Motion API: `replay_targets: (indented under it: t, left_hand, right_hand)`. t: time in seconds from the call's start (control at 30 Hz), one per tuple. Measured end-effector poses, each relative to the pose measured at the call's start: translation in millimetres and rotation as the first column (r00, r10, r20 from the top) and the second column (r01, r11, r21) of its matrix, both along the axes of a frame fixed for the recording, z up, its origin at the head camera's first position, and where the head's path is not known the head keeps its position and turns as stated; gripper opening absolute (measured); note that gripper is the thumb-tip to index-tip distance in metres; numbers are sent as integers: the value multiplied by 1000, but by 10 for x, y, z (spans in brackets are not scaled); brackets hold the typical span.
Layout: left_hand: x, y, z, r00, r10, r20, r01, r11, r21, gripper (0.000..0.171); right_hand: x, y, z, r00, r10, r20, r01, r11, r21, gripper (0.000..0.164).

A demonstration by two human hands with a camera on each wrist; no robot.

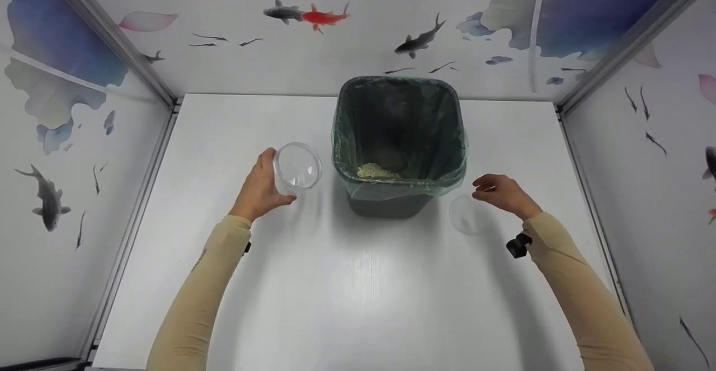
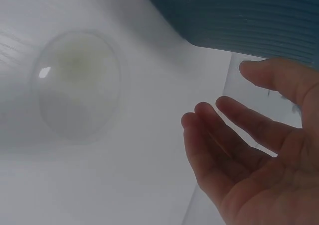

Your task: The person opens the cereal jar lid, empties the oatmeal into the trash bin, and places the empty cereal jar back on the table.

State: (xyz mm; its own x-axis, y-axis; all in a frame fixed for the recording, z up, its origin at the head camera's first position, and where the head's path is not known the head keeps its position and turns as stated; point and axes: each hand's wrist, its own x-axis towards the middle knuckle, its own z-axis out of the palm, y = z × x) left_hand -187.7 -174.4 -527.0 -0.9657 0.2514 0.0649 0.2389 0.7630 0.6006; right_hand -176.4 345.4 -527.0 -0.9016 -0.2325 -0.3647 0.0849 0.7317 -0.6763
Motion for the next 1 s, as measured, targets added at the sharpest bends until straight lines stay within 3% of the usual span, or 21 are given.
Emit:
replay_targets:
  t: [0.3, 0.5, 0.67, 0.83, 0.9, 1.0]
  left_hand:
    - [374, 183, -551, 990, -88, 111, 67, 981, 184, 111]
    - [570, 417, -806, 968, -215, 125, 169, 937, 306, 110]
    - [648, 763, -956, 934, -341, 106, 285, 890, 356, 112]
    - [661, 1123, -1089, 886, -462, 36, 413, 822, 391, 110]
    - [665, 1240, -1118, 871, -491, 30, 440, 806, 396, 110]
    - [672, 1375, -1148, 854, -518, 49, 462, 799, 386, 111]
  right_hand:
    - [115, -4, -216, 999, -22, 33, 24, 999, -41, 40]
    - [166, -5, -299, 996, -36, 77, 39, 998, -45, 43]
    - [183, 8, -317, 995, -45, 89, 49, 998, -41, 42]
    - [183, 14, -308, 995, -45, 86, 50, 997, -60, 42]
    - [184, 17, -302, 996, -45, 83, 51, 996, -69, 42]
    - [192, 22, -298, 996, -48, 78, 53, 996, -73, 43]
